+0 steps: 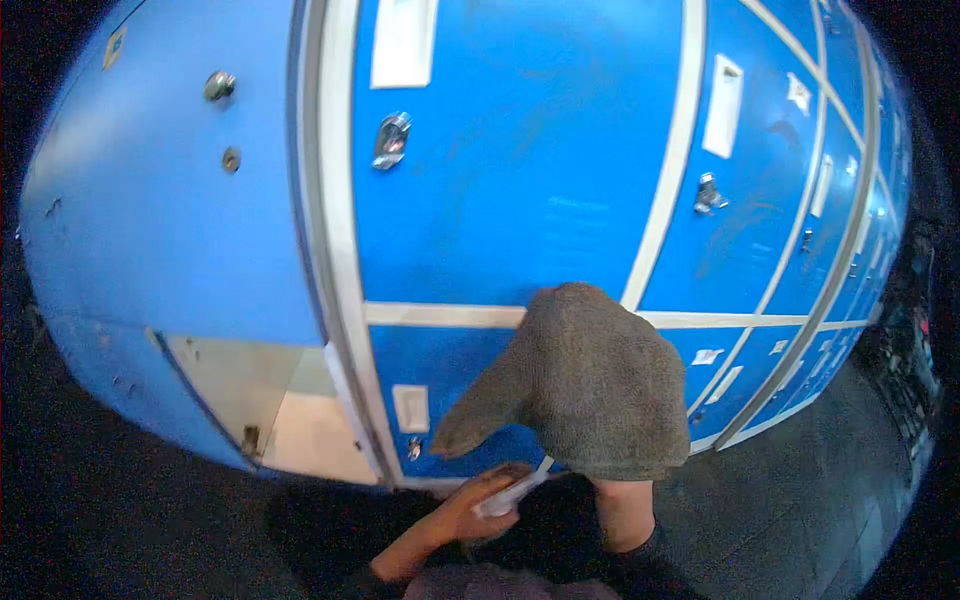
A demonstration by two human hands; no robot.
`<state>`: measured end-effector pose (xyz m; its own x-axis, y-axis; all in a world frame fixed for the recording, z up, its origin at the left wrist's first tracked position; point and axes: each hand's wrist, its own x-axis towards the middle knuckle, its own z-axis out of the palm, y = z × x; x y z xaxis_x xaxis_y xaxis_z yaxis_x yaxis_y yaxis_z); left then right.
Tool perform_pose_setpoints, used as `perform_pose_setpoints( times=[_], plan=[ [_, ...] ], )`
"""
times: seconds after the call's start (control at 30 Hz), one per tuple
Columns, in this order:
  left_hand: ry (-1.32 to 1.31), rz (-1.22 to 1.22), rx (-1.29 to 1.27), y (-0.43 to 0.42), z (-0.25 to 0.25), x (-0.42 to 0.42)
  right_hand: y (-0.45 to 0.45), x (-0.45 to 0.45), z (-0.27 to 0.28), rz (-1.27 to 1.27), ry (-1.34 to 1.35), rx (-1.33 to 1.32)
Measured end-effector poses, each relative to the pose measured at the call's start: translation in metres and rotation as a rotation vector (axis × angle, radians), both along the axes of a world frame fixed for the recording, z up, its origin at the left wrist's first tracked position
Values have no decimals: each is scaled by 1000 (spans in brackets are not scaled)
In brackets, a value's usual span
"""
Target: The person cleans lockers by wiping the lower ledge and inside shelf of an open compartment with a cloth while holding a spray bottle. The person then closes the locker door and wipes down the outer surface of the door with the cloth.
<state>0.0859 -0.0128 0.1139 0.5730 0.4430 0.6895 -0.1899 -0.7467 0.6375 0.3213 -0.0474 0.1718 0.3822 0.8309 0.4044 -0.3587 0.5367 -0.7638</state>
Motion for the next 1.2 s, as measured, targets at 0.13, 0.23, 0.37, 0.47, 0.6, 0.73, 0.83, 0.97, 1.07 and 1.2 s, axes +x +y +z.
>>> perform_pose_setpoints(
  times=[0.13, 0.23, 0.37, 0.47, 0.6, 0.73, 0.83, 0.97, 1.07, 1.2],
  plan=[
    [607, 143, -402, -5, 41, -17, -2, -21, -23, 99, 29, -95],
    [568, 134, -443, 1, 36, -38, -5, -27, -39, 132, 30, -165],
    [378, 99, -500, 7, 6, -76, -18, -29, -60, 126, -17, -276],
    [360, 115, -536, 8, -1, -99, -29, -36, -76, 120, -101, -368],
    [518, 163, -311, 9, -1, -99, -34, -60, -89, 89, -394, -461],
    [766, 236, 165, 5, 5, -64, -32, -101, -65, 444, 251, -716],
    [817, 360, 121, -10, -2, -49, -23, -125, -44, 432, 435, -826],
    [929, 401, 535, -14, 13, -33, -8, -95, -115, 844, 672, -431],
    [1030, 278, 462, -16, 33, -20, 4, -92, -165, 1206, 1449, -462],
    [897, 106, 360, 5, 29, -23, -2, -94, -190, 1310, 1759, -440]
  ],
)
